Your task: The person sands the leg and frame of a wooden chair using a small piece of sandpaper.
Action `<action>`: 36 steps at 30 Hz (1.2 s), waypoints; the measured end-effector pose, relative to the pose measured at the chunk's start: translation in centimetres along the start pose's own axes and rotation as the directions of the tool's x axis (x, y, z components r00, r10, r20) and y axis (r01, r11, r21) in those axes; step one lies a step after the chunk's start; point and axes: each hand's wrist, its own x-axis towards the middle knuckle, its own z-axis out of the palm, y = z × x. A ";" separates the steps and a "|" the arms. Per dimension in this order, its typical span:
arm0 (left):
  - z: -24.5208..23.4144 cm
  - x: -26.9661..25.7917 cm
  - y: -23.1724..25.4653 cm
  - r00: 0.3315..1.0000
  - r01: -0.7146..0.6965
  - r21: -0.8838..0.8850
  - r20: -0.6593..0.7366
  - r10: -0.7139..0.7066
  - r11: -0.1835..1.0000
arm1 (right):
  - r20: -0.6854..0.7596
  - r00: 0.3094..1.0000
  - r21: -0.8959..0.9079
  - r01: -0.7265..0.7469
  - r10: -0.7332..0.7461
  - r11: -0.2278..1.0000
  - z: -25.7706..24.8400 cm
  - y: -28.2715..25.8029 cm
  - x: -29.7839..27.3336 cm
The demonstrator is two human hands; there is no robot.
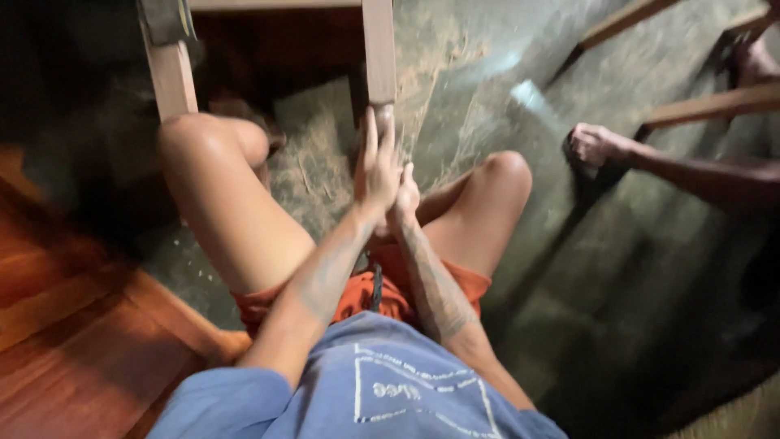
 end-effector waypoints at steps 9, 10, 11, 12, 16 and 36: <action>4.8 0.8 -3.4 0.999 0.045 0.100 -0.015 -0.044 0.994 | -0.025 0.999 0.017 0.027 -0.027 0.999 0.5 0.3 0.9; 2.6 -1.0 -1.2 0.998 0.056 0.097 -0.011 -0.055 0.994 | -0.026 0.999 0.008 0.019 -0.019 1.000 0.1 0.9 0.1; 0.5 -1.4 0.6 0.999 0.009 0.132 -0.037 -0.004 0.991 | -0.025 0.999 0.005 0.031 -0.031 0.999 0.5 0.8 0.4; -1.6 -1.8 2.5 0.997 -0.037 0.170 -0.062 0.048 0.985 | -0.023 0.999 0.002 0.044 -0.044 0.999 0.9 0.6 0.7; -1.6 -5.6 -0.7 1.000 -0.016 0.231 0.020 0.012 0.973 | -0.029 0.998 0.016 0.057 -0.057 0.998 0.8 0.5 1.2; 0.8 -6.7 -1.2 0.962 0.262 -0.208 -0.025 -0.273 0.942 | -0.091 0.992 -0.043 0.079 -0.082 0.996 0.6 2.0 2.7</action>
